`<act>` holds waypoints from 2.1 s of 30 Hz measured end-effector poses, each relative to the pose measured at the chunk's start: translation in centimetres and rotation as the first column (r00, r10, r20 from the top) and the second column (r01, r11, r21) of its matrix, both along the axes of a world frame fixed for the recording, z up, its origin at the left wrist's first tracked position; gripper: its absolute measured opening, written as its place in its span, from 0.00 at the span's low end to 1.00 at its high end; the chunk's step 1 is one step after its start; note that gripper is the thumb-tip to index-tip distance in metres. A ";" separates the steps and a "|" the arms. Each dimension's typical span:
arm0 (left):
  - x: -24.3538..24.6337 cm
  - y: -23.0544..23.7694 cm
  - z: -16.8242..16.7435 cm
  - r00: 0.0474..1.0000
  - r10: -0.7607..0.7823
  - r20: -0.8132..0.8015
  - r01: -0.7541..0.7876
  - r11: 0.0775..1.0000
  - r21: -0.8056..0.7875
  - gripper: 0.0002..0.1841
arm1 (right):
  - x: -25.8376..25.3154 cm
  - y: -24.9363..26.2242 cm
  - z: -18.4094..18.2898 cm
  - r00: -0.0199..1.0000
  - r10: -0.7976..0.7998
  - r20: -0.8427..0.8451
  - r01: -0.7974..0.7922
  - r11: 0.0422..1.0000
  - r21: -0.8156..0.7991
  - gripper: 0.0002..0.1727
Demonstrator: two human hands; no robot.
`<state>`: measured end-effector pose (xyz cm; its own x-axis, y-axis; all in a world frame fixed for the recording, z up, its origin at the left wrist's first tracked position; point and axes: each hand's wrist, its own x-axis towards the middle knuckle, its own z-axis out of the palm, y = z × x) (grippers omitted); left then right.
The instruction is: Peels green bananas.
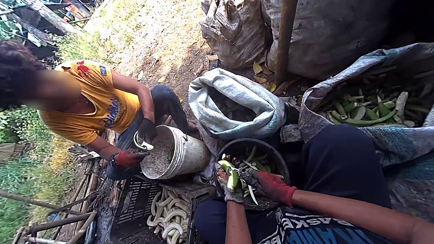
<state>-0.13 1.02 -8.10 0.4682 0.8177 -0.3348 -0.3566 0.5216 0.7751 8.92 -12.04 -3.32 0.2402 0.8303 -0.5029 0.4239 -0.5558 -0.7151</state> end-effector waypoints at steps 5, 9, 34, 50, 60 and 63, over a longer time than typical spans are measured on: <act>1.3 -2.3 3.7 0.998 0.013 -0.062 -0.007 0.995 0.098 0.20 | 3.0 1.6 -0.2 0.993 0.048 0.107 -0.055 0.996 0.069 0.23; -1.0 -0.3 0.1 0.990 -0.143 0.016 0.144 0.988 -0.052 0.23 | 5.4 2.2 0.1 0.988 0.080 0.134 -0.095 0.989 0.115 0.23; -4.9 1.8 5.8 0.435 -0.818 -0.377 0.856 0.505 -0.108 0.26 | 8.2 2.8 0.6 0.893 0.281 0.352 -0.329 0.941 0.083 0.18; -4.0 2.6 4.0 0.228 -0.762 -0.606 0.968 0.245 0.055 0.27 | 8.4 4.1 0.2 0.894 0.392 0.216 -0.402 0.916 0.003 0.18; -4.6 1.0 2.4 0.751 -0.468 -0.466 0.467 0.875 -0.128 0.27 | 9.0 2.2 -1.8 0.993 -0.013 0.120 -0.005 0.990 0.142 0.21; -4.1 1.1 2.3 0.860 -0.353 -0.367 0.363 0.931 -0.045 0.34 | 8.1 1.5 -1.7 0.980 0.035 0.195 -0.063 0.988 0.140 0.20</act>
